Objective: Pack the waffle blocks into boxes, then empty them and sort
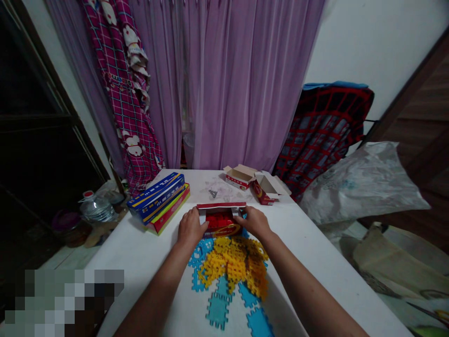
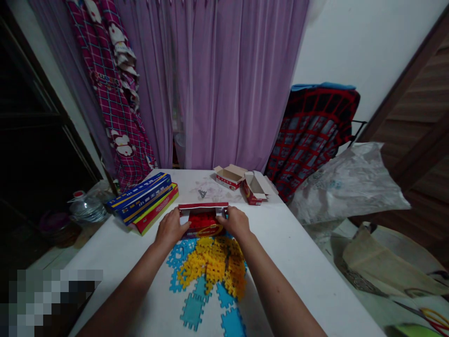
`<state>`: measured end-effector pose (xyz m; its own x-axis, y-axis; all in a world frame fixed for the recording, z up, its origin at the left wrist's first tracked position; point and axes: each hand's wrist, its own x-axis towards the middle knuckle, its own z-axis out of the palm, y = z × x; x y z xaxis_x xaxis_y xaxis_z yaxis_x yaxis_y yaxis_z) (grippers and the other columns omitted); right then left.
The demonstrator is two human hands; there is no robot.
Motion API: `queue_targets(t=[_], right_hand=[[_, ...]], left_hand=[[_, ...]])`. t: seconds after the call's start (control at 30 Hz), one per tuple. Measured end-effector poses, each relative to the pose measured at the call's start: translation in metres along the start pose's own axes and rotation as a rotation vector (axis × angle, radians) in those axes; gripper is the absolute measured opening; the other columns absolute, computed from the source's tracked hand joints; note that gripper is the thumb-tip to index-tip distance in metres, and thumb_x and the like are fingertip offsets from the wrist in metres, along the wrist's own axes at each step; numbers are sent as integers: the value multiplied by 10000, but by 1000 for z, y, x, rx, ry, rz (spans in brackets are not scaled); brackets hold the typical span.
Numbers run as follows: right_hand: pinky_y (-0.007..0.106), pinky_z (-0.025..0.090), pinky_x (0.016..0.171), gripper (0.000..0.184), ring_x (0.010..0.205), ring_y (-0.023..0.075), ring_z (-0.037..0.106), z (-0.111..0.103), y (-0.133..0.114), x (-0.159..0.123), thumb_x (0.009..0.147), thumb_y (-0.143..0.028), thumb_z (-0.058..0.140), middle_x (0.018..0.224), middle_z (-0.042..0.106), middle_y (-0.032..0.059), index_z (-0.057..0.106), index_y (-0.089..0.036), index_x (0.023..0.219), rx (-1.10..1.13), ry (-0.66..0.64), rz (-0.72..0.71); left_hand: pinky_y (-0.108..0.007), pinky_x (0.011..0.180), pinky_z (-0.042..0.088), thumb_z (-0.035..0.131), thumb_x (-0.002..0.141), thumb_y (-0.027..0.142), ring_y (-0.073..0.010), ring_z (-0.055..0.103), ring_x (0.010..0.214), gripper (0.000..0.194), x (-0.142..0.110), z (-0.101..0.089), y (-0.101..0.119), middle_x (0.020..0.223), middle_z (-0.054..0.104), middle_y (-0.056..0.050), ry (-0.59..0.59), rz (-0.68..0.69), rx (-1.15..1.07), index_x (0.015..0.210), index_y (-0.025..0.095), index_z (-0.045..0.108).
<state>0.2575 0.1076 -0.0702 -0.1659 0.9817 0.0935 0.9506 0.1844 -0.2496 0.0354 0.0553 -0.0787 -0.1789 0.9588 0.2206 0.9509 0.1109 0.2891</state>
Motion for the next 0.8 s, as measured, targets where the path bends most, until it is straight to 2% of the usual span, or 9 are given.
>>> queue_targets(t=[0.1, 0.2, 0.33, 0.43, 0.5, 0.57, 0.67, 0.73, 0.8], right_hand=[[300, 452, 714, 430, 955, 247, 659, -7, -1, 3, 809, -577, 599, 1086, 710, 88, 672, -251, 1079, -80, -44, -102], [297, 445, 721, 294, 948, 236, 661, -7, 1, 7, 879, -455, 530, 1060, 718, 87, 689, -261, 1034, -60, -47, -127], [296, 461, 715, 324, 916, 230, 680, 5, 11, 17, 930, -300, 387, 986, 731, 100, 676, -214, 1047, 122, -29, 6], [263, 481, 661, 415, 790, 177, 700, 20, 20, 20, 922, -199, 315, 934, 735, 72, 571, -181, 1248, 196, -24, 103], [265, 494, 656, 454, 762, 170, 701, 27, 23, 18, 925, -212, 318, 941, 728, 61, 482, -181, 1347, 232, -12, 155], [287, 504, 698, 439, 836, 186, 698, 30, 24, 13, 927, -269, 367, 1045, 702, 79, 489, -207, 1344, 237, 32, 185], [293, 487, 765, 334, 992, 205, 652, 24, 20, 5, 922, -311, 431, 1205, 619, 97, 625, -253, 1189, 142, 115, 129], [279, 466, 755, 304, 1029, 206, 624, 16, 16, 3, 931, -309, 432, 1174, 613, 85, 671, -273, 1116, 30, 100, 33], [271, 445, 737, 323, 1030, 205, 611, 9, 12, 4, 942, -291, 410, 1113, 628, 74, 660, -282, 1145, -71, 22, -45]], left_hand=[[-335, 907, 455, 594, 810, 283, -245, 626, 1073, 539, 0, -6, 0, 1111, 679, -90, -12, 0, -51, 1319, 199, 437], [-325, 894, 463, 556, 809, 272, -243, 635, 1076, 627, 4, -13, 0, 1158, 672, -102, -37, 19, -77, 1401, 205, 360], [-329, 909, 468, 444, 853, 220, -249, 637, 1106, 569, 17, -18, -6, 1222, 668, -118, -100, 26, -79, 1415, 180, 356], [-352, 889, 483, 372, 869, 154, -263, 661, 1062, 557, 25, -16, -14, 1192, 684, -129, -111, -16, -81, 1425, 164, 347], [-356, 870, 494, 362, 858, 118, -261, 669, 1034, 570, 24, -12, -19, 1167, 688, -130, -91, -57, -100, 1426, 159, 343], [-342, 892, 490, 370, 841, 85, -242, 638, 1092, 541, 18, -8, -21, 1237, 644, -132, -18, -70, -123, 1376, 162, 408], [-379, 957, 454, 419, 854, 112, -265, 520, 1244, 380, 5, -5, -21, 1400, 507, -120, 146, -35, -47, 1181, 209, 587], [-420, 953, 437, 464, 884, 196, -298, 506, 1224, 257, -4, -5, -20, 1347, 541, -102, 179, -8, 30, 1041, 240, 664], [-409, 926, 428, 475, 907, 254, -282, 542, 1122, 237, -8, -6, -20, 1196, 626, -84, 137, 27, 59, 1004, 255, 691]])
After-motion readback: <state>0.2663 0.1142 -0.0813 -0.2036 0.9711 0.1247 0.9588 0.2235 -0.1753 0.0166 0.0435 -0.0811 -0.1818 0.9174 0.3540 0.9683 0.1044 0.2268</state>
